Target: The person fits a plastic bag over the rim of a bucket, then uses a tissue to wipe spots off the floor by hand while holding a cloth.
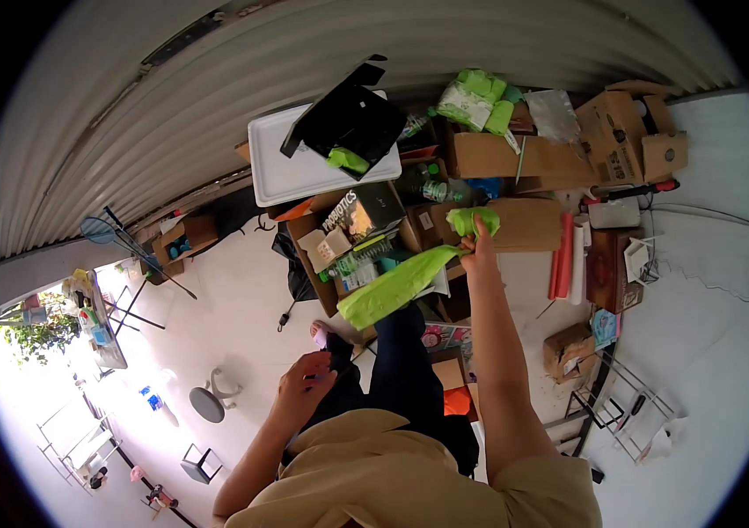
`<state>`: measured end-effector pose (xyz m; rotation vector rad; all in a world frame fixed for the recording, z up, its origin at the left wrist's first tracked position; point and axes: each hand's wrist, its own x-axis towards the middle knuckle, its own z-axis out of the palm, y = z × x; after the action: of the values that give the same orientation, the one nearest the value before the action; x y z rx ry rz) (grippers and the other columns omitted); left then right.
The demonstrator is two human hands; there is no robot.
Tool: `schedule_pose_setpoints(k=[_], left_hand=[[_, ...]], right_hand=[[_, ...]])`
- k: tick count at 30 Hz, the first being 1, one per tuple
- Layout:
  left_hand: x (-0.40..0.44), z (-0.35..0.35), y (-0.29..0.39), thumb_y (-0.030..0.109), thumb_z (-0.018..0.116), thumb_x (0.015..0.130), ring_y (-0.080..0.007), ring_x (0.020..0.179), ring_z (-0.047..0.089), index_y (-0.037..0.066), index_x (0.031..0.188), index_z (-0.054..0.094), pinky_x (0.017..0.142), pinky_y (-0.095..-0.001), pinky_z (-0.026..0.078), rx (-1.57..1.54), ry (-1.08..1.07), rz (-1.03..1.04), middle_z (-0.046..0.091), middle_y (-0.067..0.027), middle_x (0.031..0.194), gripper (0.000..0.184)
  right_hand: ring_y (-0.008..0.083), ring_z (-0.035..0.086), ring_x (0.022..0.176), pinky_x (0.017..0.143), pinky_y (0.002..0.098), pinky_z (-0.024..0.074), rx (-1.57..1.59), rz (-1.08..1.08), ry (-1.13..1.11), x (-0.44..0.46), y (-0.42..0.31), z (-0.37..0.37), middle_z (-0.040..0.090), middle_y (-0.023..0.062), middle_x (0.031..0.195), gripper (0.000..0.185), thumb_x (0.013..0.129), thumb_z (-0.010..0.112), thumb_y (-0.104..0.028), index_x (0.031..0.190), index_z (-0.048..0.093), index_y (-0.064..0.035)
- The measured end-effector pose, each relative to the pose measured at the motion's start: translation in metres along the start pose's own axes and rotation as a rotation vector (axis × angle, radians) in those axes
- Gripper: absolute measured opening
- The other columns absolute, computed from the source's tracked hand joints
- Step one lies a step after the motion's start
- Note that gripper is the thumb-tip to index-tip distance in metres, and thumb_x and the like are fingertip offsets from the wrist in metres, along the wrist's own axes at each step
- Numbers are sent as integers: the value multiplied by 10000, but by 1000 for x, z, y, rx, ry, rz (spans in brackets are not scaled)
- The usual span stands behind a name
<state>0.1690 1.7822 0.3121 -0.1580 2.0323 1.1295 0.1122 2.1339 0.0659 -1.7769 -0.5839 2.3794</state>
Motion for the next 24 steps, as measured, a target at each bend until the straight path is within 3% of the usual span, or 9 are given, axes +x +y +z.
schedule_pose_setpoints(k=[2, 6, 7, 9, 13, 18, 19, 24], left_hand=[[3, 7, 2, 134, 625, 809, -179, 903, 600, 25, 1094, 557, 735, -294, 491, -39, 88, -141, 617, -96, 1003, 313], [3, 20, -10, 144, 617, 815, -166, 889, 604, 33, 1088, 565, 732, -290, 485, -48, 139, -241, 623, -88, 996, 299], [4, 25, -13, 146, 616, 816, -160, 881, 605, 35, 1087, 566, 733, -288, 485, -66, 142, -261, 625, -85, 991, 297], [6, 36, -13, 148, 614, 816, -155, 873, 606, 38, 1086, 567, 733, -286, 484, -85, 148, -287, 627, -83, 985, 295], [18, 50, -11, 141, 616, 816, -150, 866, 606, 38, 1082, 565, 730, -275, 482, -50, 123, -323, 626, -79, 981, 291], [30, 60, 0, 132, 610, 821, -147, 864, 606, 25, 1072, 565, 731, -265, 485, -54, 102, -394, 625, -75, 965, 277], [33, 60, 2, 131, 606, 825, -147, 865, 606, 21, 1073, 563, 736, -265, 487, -53, 94, -386, 623, -79, 960, 275], [48, 60, 15, 130, 596, 834, -146, 871, 603, 12, 1075, 557, 754, -267, 492, -53, 78, -388, 618, -92, 956, 271]], right_hand=[[86, 270, 479, 512, 270, 268, -7, -66, -31, 44, -26, 12, 368, -46, 653, 200, 800, 661, -294, 815, 519, -154], [138, 434, 653, 599, 312, 383, -108, -192, 67, 140, -64, 38, 502, 8, 813, 299, 786, 665, -332, 988, 573, -133], [138, 434, 653, 599, 312, 383, -119, -179, 71, 145, -71, 52, 502, 8, 813, 299, 786, 665, -332, 988, 573, -133], [104, 284, 485, 502, 272, 285, -138, -159, 245, 152, -94, 80, 424, -7, 681, 188, 804, 657, -277, 879, 552, -140], [103, 294, 500, 513, 303, 317, -138, -125, 165, 179, -113, 108, 432, -3, 728, 201, 812, 654, -271, 905, 553, -125], [120, 309, 529, 524, 318, 317, -419, -123, 199, 199, -110, 113, 351, -3, 716, 289, 837, 633, -245, 1074, 543, -104], [125, 314, 537, 530, 323, 315, -404, -131, 111, 215, -107, 105, 328, -6, 718, 307, 850, 615, -224, 1110, 528, -85], [122, 318, 534, 525, 319, 319, -458, -154, 41, 235, -109, 87, 342, 0, 700, 257, 848, 616, -187, 1053, 532, -55]])
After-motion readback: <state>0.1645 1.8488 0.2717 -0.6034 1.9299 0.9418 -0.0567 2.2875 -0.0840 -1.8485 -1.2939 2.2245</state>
